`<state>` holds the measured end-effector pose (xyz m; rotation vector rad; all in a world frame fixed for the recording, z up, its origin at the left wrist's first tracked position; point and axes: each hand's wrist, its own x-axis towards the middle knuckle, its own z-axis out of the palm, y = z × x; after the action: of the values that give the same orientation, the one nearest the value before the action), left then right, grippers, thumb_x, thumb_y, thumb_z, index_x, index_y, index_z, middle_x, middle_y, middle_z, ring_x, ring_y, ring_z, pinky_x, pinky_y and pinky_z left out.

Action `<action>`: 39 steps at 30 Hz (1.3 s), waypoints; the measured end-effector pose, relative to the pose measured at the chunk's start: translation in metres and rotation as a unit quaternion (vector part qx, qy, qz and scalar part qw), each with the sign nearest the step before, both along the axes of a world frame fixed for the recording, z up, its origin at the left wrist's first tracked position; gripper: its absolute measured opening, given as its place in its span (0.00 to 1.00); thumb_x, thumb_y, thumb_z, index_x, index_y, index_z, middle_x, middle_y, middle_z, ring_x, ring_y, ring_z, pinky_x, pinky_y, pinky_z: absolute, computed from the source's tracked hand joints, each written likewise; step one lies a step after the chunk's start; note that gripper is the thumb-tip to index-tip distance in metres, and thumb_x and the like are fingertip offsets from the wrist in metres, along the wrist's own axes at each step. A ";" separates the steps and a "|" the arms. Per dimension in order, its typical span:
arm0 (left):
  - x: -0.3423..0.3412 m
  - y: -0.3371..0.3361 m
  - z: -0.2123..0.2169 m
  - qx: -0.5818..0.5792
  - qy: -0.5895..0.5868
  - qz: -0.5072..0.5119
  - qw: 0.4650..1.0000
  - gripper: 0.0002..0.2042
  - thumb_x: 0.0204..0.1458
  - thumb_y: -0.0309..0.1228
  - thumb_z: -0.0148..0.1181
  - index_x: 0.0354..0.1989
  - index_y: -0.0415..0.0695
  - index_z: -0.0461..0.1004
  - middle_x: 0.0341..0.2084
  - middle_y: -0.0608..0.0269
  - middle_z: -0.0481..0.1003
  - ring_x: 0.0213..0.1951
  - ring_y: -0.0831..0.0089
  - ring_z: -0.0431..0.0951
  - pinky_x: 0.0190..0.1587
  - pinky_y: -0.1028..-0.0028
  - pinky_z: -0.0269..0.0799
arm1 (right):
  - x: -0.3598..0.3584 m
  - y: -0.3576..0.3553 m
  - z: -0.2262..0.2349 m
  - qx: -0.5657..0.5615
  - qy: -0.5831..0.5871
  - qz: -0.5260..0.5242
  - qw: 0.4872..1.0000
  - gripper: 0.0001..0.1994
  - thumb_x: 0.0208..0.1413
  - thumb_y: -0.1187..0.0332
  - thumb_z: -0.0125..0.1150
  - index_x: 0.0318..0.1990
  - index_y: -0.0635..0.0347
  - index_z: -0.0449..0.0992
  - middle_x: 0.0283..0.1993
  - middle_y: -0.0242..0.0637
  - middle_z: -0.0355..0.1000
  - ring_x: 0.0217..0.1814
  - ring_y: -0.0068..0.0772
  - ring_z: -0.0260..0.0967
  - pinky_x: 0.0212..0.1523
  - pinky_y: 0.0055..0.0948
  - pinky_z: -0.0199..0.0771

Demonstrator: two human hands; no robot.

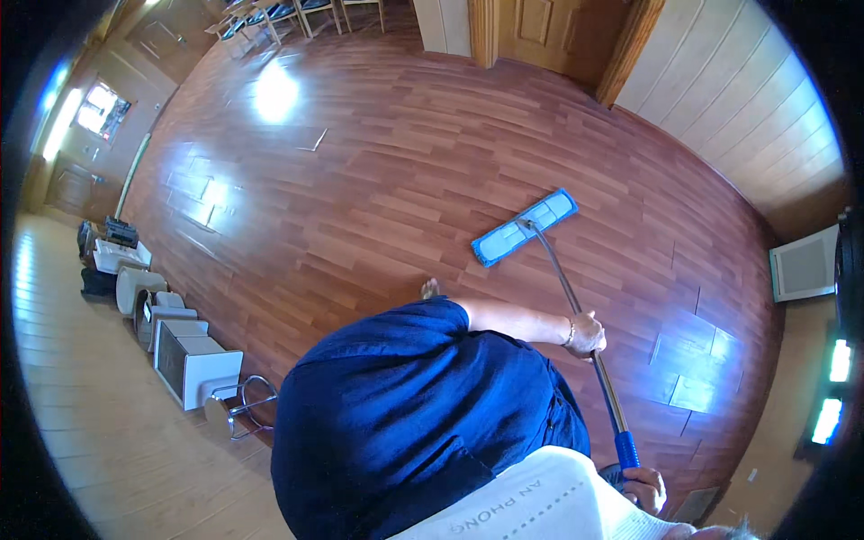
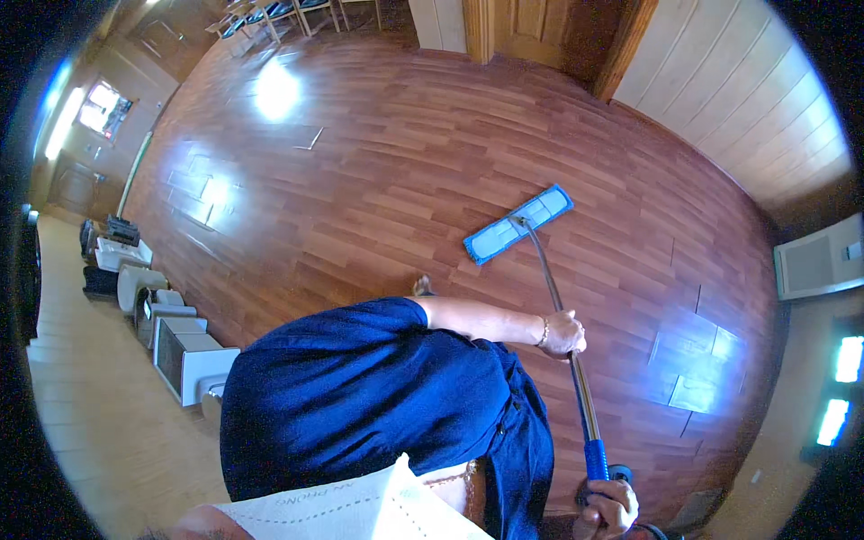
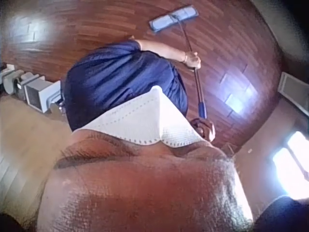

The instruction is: Mopping a large wooden floor using a flat mop.

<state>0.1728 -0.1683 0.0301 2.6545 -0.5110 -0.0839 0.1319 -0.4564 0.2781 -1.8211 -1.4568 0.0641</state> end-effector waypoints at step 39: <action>-0.267 0.406 -0.115 0.005 0.041 0.672 0.740 0.09 0.45 0.40 0.63 0.25 0.51 0.71 0.34 0.64 0.73 0.45 0.59 0.73 0.39 0.52 0.68 | -0.003 0.478 -0.146 -0.177 0.241 0.403 0.865 0.05 0.49 0.74 0.65 0.35 0.59 0.78 0.49 0.40 0.74 0.51 0.35 0.73 0.51 0.32 0.72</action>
<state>-0.0944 0.2381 -0.0852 2.3482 1.4562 0.2343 0.1291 0.0216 0.1324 -1.1794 -1.7861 1.1830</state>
